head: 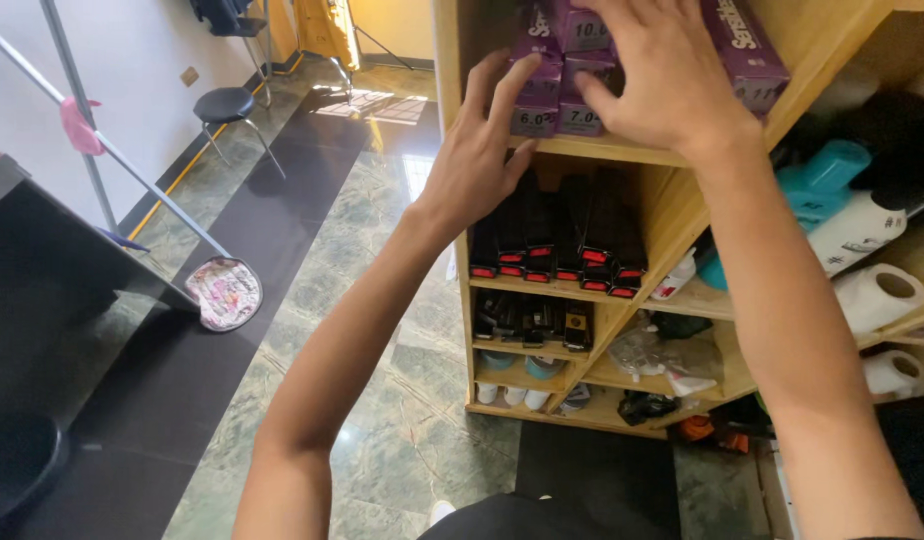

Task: The person repeatedly takes purple boxes from a wooden shelf, walks to a countertop, and places them in a row. The person returns to the shelf multiple times to retrieve more boxes and continues arranging them on the counter.

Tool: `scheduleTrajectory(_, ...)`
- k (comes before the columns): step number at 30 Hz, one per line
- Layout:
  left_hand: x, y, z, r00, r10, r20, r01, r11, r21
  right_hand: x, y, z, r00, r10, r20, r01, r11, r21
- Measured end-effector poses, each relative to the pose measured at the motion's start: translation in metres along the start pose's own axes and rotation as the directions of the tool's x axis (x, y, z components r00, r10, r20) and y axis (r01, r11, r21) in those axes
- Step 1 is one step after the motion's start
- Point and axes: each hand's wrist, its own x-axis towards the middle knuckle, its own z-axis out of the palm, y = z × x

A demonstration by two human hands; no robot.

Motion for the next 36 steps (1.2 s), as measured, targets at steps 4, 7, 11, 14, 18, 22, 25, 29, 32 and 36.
scheduleTrajectory(4, 0.008, -0.001, -0.006, 0.995, -0.038, 0.097, 0.039, 0.999, -0.007, -0.003, -0.006, 0.007, 0.997, 0.079, 0.018, -0.079, 0.997, 0.015)
scheduleTrajectory(7, 0.017, -0.004, -0.009, 0.985, -0.041, 0.165, 0.037, 0.999, 0.029, -0.005, -0.008, 0.01, 0.997, 0.081, 0.01, -0.081, 0.996, 0.03)
scheduleTrajectory(11, 0.029, -0.002, -0.007, 0.99, -0.041, 0.134, 0.035, 0.998, 0.051, -0.005, -0.014, 0.008, 0.997, 0.079, -0.001, -0.079, 0.996, 0.033)
scheduleTrajectory(14, 0.035, -0.013, -0.001, 0.997, -0.059, 0.049, 0.058, 0.998, 0.023, -0.004, -0.016, 0.011, 0.99, 0.139, 0.022, -0.14, 0.988, 0.058)
scheduleTrajectory(18, 0.036, -0.008, -0.003, 0.997, -0.064, 0.037, 0.063, 0.997, 0.033, -0.006, -0.018, 0.014, 0.985, 0.171, 0.034, -0.172, 0.984, 0.042)
scheduleTrajectory(22, 0.025, 0.015, -0.02, 0.999, -0.02, -0.024, 0.02, 1.0, 0.011, -0.014, -0.019, 0.018, 0.983, 0.183, -0.023, -0.183, 0.983, 0.0)
scheduleTrajectory(25, 0.014, 0.026, -0.031, 0.999, -0.025, -0.025, 0.025, 1.0, -0.002, -0.033, -0.017, 0.052, 0.96, 0.23, -0.161, -0.229, 0.973, 0.023)
scheduleTrajectory(29, 0.007, 0.019, -0.025, 0.991, -0.067, 0.112, 0.074, 0.996, -0.058, -0.048, -0.065, 0.077, 0.84, 0.266, -0.474, -0.27, 0.961, 0.061)
scheduleTrajectory(32, 0.012, 0.008, -0.018, 0.98, -0.093, 0.174, 0.111, 0.989, -0.093, -0.058, -0.087, 0.094, 0.809, 0.43, -0.401, -0.346, 0.9, 0.267)
scheduleTrajectory(36, 0.015, -0.004, -0.006, 0.982, -0.099, 0.163, 0.114, 0.99, -0.082, -0.054, -0.093, 0.094, 0.815, 0.459, -0.354, -0.32, 0.865, 0.386)
